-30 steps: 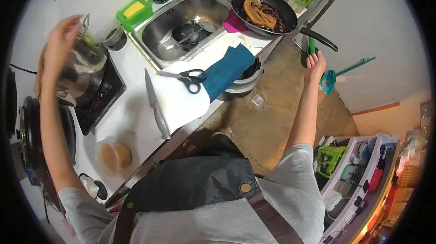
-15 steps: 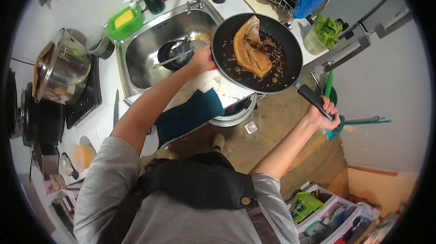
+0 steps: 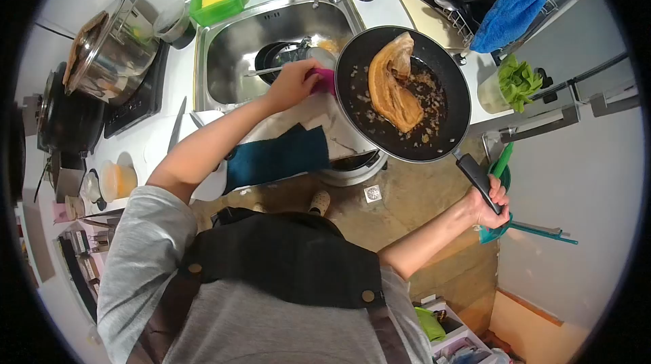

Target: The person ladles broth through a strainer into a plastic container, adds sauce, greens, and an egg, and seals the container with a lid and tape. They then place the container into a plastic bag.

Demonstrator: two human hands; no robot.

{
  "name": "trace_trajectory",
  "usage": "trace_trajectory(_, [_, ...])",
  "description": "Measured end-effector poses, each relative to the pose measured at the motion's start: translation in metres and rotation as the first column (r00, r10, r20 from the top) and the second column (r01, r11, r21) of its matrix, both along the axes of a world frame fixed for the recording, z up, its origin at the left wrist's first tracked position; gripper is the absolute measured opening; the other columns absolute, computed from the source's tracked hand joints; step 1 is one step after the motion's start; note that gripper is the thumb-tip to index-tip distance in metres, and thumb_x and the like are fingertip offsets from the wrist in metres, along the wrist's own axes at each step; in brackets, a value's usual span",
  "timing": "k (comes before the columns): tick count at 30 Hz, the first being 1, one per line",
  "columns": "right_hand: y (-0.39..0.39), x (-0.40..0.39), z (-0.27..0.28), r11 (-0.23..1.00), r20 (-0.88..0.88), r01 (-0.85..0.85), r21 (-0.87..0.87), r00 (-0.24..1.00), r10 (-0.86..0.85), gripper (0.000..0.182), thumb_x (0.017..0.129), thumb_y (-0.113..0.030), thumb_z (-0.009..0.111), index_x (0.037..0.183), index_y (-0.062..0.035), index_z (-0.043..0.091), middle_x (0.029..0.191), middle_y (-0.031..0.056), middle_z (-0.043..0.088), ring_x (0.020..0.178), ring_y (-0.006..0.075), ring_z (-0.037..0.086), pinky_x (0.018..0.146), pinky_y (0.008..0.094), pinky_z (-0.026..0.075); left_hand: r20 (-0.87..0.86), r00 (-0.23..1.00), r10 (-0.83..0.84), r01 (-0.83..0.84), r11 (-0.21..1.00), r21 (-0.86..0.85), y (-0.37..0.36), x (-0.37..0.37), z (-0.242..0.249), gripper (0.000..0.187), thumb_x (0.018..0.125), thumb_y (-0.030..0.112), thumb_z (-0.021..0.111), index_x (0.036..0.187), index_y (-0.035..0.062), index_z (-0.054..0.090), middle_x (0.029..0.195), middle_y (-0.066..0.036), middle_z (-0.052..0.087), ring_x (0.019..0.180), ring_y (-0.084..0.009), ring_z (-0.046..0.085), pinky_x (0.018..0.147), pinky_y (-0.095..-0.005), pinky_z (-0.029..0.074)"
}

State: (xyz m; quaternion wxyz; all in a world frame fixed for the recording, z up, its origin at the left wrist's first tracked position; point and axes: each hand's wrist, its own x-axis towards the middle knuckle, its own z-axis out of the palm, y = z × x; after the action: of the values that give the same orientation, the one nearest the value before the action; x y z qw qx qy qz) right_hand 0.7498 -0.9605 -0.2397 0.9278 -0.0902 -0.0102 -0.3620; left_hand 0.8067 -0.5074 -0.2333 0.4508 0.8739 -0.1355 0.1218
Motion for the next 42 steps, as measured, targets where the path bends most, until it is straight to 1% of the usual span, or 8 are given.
trace_trajectory(20, [-0.048, 0.024, -0.023, 0.953, -0.176, 0.260, -0.155, 0.942, -0.286, 0.018, 0.058, -0.020, 0.051, 0.045, -0.0163, 0.039, 0.044, 0.0016, 0.035, 0.044, 0.0185, 0.040, 0.052, 0.0368, 0.038, 0.041, 0.952, 0.304, -0.293, 0.941, -0.169, 0.138, -0.092, 0.198, 0.027, 0.093, 0.024, 0.049, 0.106, 0.0013, 0.056, 0.090, -0.004, 0.061, 0.082, -0.0098, 0.056, 0.077, -0.0257, 0.046])
trace_trajectory(22, [-0.087, 0.036, -0.044, 0.990, -0.026, 0.035, -0.140, 0.999, -0.039, 0.016, 0.058, -0.021, 0.052, 0.048, -0.0132, 0.043, 0.047, 0.0057, 0.041, 0.049, 0.0229, 0.045, 0.060, 0.0440, 0.041, 0.144, 0.929, 0.341, -0.304, 0.925, -0.226, 0.182, -0.112, 0.219, 0.034, 0.090, 0.023, 0.055, 0.113, -0.0007, 0.051, 0.089, -0.007, 0.062, 0.079, -0.0139, 0.058, 0.073, -0.0266, 0.048])
trace_trajectory(23, [-0.057, 0.037, -0.025, 0.958, -0.142, 0.223, -0.180, 0.958, -0.250, 0.017, 0.060, -0.021, 0.052, 0.050, -0.0094, 0.046, 0.049, 0.0090, 0.044, 0.053, 0.0264, 0.047, 0.063, 0.0447, 0.040, 0.113, 0.931, 0.348, -0.299, 0.901, -0.315, 0.195, -0.134, 0.240, 0.045, 0.088, 0.024, 0.059, 0.122, -0.0026, 0.045, 0.091, -0.011, 0.062, 0.076, -0.0179, 0.059, 0.072, -0.0271, 0.049])
trace_trajectory(25, [-0.098, 0.043, -0.053, 0.986, 0.083, -0.088, -0.143, 0.991, 0.100, 0.024, 0.070, -0.025, 0.054, 0.067, -0.0013, 0.054, 0.068, 0.0156, 0.055, 0.070, 0.0324, 0.055, 0.073, 0.0504, 0.044, 0.168, 0.802, 0.573, -0.474, 0.781, -0.406, 0.189, -0.187, 0.282, 0.024, 0.091, 0.020, 0.052, 0.105, 0.0002, 0.053, 0.074, -0.002, 0.056, 0.062, -0.0106, 0.051, 0.061, -0.0216, 0.044])
trace_trajectory(27, [-0.072, 0.041, -0.040, 0.981, -0.167, 0.055, -0.185, 0.982, -0.087, 0.030, 0.078, -0.027, 0.053, 0.084, 0.0023, 0.055, 0.085, 0.0183, 0.056, 0.086, 0.0352, 0.054, 0.082, 0.0536, 0.043, 0.338, 0.791, 0.510, -0.306, 0.808, -0.503, 0.214, -0.225, 0.297, 0.015, 0.092, 0.016, 0.048, 0.090, 0.0042, 0.057, 0.061, 0.003, 0.047, 0.055, -0.0072, 0.045, 0.055, -0.0200, 0.041])
trace_trajectory(31, [-0.025, 0.011, -0.021, 0.977, -0.453, 0.019, -0.211, 0.884, -0.115, 0.043, 0.086, -0.027, 0.053, 0.112, 0.0060, 0.049, 0.112, 0.0214, 0.051, 0.107, 0.0383, 0.049, 0.095, 0.0549, 0.039, 0.462, 0.417, 0.783, -0.691, 0.603, -0.398, 0.240, -0.312, 0.324, 0.018, 0.090, 0.018, 0.048, 0.095, 0.0017, 0.055, 0.077, -0.003, 0.057, 0.061, -0.0082, 0.053, 0.054, -0.0210, 0.046])
trace_trajectory(34, [0.041, -0.028, -0.007, 0.952, -0.546, 0.122, -0.279, 0.796, -0.262, 0.040, 0.082, -0.021, 0.060, 0.112, 0.0044, 0.051, 0.101, 0.0188, 0.057, 0.105, 0.0353, 0.051, 0.095, 0.0506, 0.041, 0.330, 0.585, 0.741, -0.525, 0.656, -0.543, 0.396, -0.441, 0.312, 0.026, 0.091, 0.020, 0.051, 0.108, 0.0010, 0.054, 0.077, -0.001, 0.057, 0.061, -0.0070, 0.052, 0.053, -0.0191, 0.045])
trace_trajectory(42, [0.259, -0.103, 0.028, 0.533, -0.178, 0.405, -0.743, 0.648, -0.740, 0.027, 0.077, -0.015, 0.066, 0.096, 0.0034, 0.060, 0.085, 0.0161, 0.061, 0.097, 0.0304, 0.057, 0.084, 0.0426, 0.047, 0.027, 0.448, 0.894, -0.796, 0.412, -0.443, 0.443, -0.481, 0.192, 0.020, 0.087, 0.017, 0.053, 0.101, 0.0030, 0.056, 0.084, -0.002, 0.060, 0.075, -0.0096, 0.057, 0.068, -0.0220, 0.045])
